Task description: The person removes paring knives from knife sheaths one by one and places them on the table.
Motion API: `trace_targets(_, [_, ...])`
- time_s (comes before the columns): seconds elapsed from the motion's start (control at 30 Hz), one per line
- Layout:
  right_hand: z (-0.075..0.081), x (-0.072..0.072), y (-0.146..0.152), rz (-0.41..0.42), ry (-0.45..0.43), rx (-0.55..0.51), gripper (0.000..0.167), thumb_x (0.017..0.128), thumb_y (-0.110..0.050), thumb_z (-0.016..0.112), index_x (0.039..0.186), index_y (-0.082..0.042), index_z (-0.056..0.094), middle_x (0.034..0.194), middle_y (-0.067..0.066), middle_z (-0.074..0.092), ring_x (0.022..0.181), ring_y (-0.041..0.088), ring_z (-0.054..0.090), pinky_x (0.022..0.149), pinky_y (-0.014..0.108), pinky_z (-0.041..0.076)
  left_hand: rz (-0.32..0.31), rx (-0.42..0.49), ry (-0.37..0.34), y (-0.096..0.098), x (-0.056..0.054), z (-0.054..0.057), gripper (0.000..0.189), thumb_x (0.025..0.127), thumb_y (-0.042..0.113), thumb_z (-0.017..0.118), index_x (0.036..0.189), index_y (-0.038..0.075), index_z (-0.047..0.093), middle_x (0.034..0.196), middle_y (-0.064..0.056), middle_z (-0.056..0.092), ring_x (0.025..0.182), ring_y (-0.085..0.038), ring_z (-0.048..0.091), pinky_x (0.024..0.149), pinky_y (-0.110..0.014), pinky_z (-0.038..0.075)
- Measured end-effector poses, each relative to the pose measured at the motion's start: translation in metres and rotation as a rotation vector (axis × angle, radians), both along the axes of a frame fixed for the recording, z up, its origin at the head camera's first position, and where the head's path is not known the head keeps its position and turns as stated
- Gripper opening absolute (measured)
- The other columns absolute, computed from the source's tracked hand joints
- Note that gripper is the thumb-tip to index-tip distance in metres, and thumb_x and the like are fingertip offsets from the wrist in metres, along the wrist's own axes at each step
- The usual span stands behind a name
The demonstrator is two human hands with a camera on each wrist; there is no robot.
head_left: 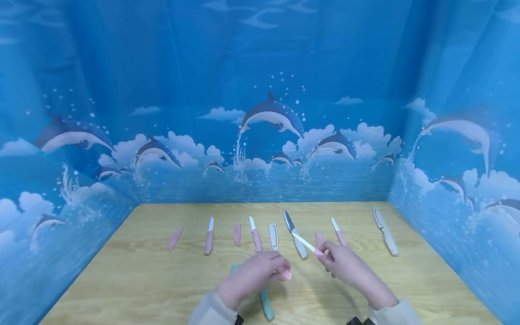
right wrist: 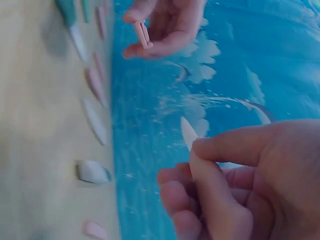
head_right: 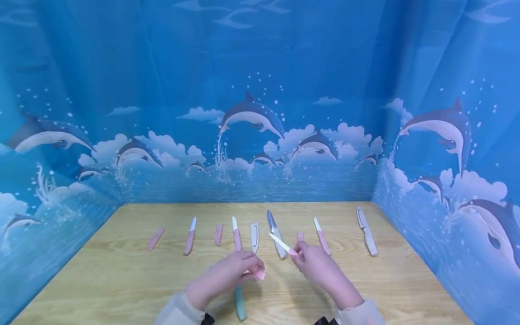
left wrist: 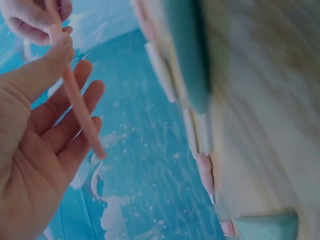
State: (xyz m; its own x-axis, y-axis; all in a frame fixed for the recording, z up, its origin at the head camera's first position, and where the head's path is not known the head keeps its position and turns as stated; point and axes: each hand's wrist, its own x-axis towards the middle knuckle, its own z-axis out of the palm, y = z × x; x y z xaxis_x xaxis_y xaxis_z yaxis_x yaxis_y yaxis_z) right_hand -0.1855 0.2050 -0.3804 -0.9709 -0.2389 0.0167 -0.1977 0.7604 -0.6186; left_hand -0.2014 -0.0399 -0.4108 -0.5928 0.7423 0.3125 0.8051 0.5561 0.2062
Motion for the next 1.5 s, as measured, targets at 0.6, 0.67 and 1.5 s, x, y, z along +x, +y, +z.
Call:
trace_targets(0.6, [-0.039, 0.018, -0.01, -0.058, 0.007, 0.196, 0.021, 0.092, -0.021, 0.062, 0.077, -0.011, 0.052, 0.062, 0.001, 0.046, 0.04, 0.012, 0.046, 0.034, 0.022, 0.035, -0.332, -0.388, 0.194, 0.02, -0.007, -0.006, 0.007, 0.086, 0.037, 0.066, 0.089, 0.033, 0.072, 0.091, 0.025, 0.069, 0.083, 0.015, 0.059, 0.079, 0.0, 0.039])
trace_targets(0.67, [-0.043, 0.016, -0.011, -0.036, -0.005, 0.185, 0.021, 0.093, -0.021, 0.061, 0.077, -0.01, 0.052, 0.061, 0.001, 0.046, 0.04, 0.012, 0.046, 0.034, 0.022, 0.034, -0.346, -0.424, 0.2, 0.021, -0.009, -0.007, 0.009, 0.086, 0.038, 0.065, 0.091, 0.034, 0.072, 0.092, 0.026, 0.069, 0.084, 0.016, 0.059, 0.079, 0.0, 0.04])
trace_targets(1.5, [-0.055, 0.006, -0.023, 0.04, -0.027, 0.222, 0.027, 0.084, -0.018, 0.073, 0.075, -0.009, 0.049, 0.061, 0.001, 0.048, 0.053, 0.014, 0.047, 0.05, 0.026, 0.041, -0.389, -0.544, 0.271, 0.026, -0.008, -0.008, 0.011, 0.089, 0.039, 0.062, 0.092, 0.036, 0.072, 0.091, 0.025, 0.067, 0.08, 0.015, 0.057, 0.07, 0.001, 0.036])
